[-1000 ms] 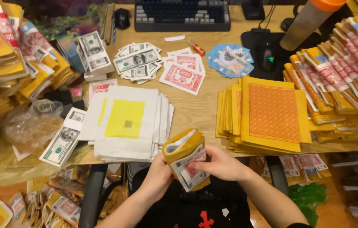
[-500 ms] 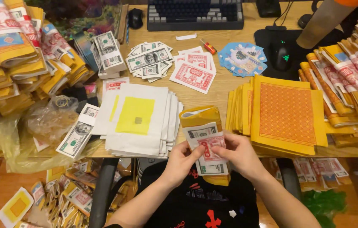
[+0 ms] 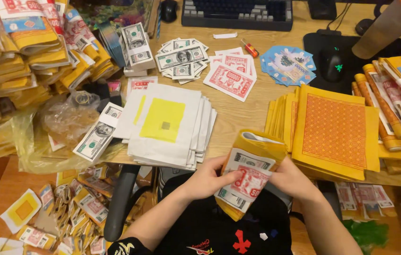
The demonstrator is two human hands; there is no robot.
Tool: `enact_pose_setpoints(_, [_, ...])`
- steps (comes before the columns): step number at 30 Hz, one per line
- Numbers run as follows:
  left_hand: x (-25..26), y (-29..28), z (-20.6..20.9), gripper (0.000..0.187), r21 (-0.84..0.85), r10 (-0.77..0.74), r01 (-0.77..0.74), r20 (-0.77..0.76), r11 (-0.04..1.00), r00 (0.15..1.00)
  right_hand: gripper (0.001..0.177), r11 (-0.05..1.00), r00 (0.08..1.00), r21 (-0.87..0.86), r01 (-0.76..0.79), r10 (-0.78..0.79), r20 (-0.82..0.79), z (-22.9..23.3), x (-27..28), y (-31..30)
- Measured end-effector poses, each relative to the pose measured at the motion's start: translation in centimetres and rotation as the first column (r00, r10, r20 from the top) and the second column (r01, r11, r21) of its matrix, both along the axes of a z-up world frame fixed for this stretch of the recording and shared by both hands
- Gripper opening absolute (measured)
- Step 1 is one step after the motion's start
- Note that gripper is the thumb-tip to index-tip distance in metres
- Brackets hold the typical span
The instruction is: The person places stacks of paper money into yellow envelopes, folds the flaps, and sets them aside. The person repeats this process with multiple envelopes and different denominations of paper money.
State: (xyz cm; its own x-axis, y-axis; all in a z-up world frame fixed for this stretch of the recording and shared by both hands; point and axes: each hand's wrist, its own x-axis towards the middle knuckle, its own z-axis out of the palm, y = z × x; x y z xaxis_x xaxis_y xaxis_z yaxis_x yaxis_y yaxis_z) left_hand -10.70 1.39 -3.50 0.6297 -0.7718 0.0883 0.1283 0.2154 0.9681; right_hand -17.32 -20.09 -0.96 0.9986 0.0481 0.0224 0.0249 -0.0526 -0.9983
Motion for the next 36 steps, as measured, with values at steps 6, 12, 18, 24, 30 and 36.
enact_pose_setpoints(6, [0.3,0.2,1.5,0.015,0.019,0.002,-0.002,-0.003,1.0,1.0,0.017,0.992,0.996,-0.091,0.089,-0.091,-0.02,3.8,-0.3,1.1])
enact_pose_setpoints(12, [0.2,-0.3,0.0,0.012,-0.049,0.022,-0.028,-0.118,0.998,0.993,0.025,0.716,0.985,0.698,0.009,0.116,-0.132,-5.2,-1.6,-3.0])
enact_pose_setpoints(18, [0.3,-0.8,2.8,0.016,-0.061,0.104,-0.11,-0.101,0.992,0.989,0.049,0.884,0.975,0.457,-0.098,-0.007,0.223,-3.3,0.3,-4.2])
enact_pose_setpoints(24, [0.7,-2.3,4.6,0.027,0.025,0.29,-0.301,0.205,0.953,0.935,0.056,0.93,0.917,0.025,0.366,-0.365,0.158,2.7,0.4,-0.3])
enact_pose_setpoints(30, [0.9,-3.0,8.4,0.015,-0.156,0.445,-0.42,0.413,0.894,0.795,0.035,0.848,0.836,0.024,0.529,-0.526,0.154,4.2,1.3,0.9])
enact_pose_setpoints(36, [0.5,-3.9,10.9,0.023,-0.415,0.614,-0.552,0.753,0.724,0.239,0.027,0.671,0.692,-0.359,0.648,-0.322,0.646,8.7,2.0,2.1])
